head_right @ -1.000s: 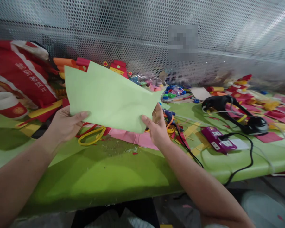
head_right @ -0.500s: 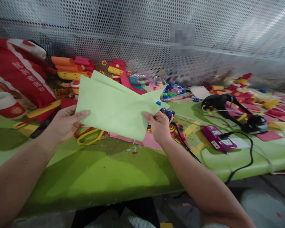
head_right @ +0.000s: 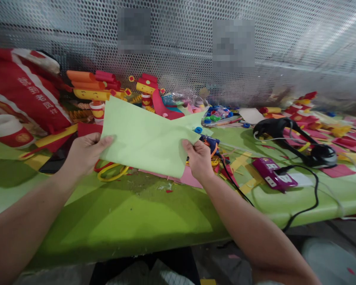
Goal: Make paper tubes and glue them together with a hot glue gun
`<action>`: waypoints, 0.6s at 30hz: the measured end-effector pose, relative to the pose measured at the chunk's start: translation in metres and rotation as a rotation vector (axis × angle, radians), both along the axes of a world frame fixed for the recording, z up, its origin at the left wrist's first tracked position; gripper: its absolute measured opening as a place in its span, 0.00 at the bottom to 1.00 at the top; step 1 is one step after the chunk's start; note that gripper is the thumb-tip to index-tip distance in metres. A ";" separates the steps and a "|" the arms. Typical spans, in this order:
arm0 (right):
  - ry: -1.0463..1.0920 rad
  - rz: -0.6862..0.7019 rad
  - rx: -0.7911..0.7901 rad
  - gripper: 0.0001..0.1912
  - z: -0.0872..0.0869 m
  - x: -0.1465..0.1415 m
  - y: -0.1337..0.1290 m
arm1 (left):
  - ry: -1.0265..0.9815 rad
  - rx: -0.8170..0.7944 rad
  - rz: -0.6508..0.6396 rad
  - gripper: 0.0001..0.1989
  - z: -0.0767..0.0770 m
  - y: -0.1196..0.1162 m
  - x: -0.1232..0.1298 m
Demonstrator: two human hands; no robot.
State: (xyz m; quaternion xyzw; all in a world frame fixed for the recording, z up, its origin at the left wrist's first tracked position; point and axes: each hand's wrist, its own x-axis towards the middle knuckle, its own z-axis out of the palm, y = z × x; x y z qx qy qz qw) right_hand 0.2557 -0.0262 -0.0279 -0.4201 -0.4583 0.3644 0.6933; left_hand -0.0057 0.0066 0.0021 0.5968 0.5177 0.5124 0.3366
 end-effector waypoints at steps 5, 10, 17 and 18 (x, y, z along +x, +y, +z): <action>-0.064 -0.024 -0.012 0.18 0.000 0.000 -0.001 | -0.059 -0.043 -0.078 0.18 0.004 -0.002 0.003; -0.075 -0.045 -0.001 0.18 0.000 0.001 -0.003 | -0.293 -0.115 -0.195 0.13 0.000 0.004 0.002; -0.097 -0.049 -0.021 0.20 0.000 0.001 -0.003 | -0.196 -0.055 -0.089 0.16 0.000 0.000 0.001; -0.100 -0.056 -0.018 0.21 -0.001 0.001 -0.003 | -0.180 -0.046 -0.078 0.17 0.000 0.000 0.002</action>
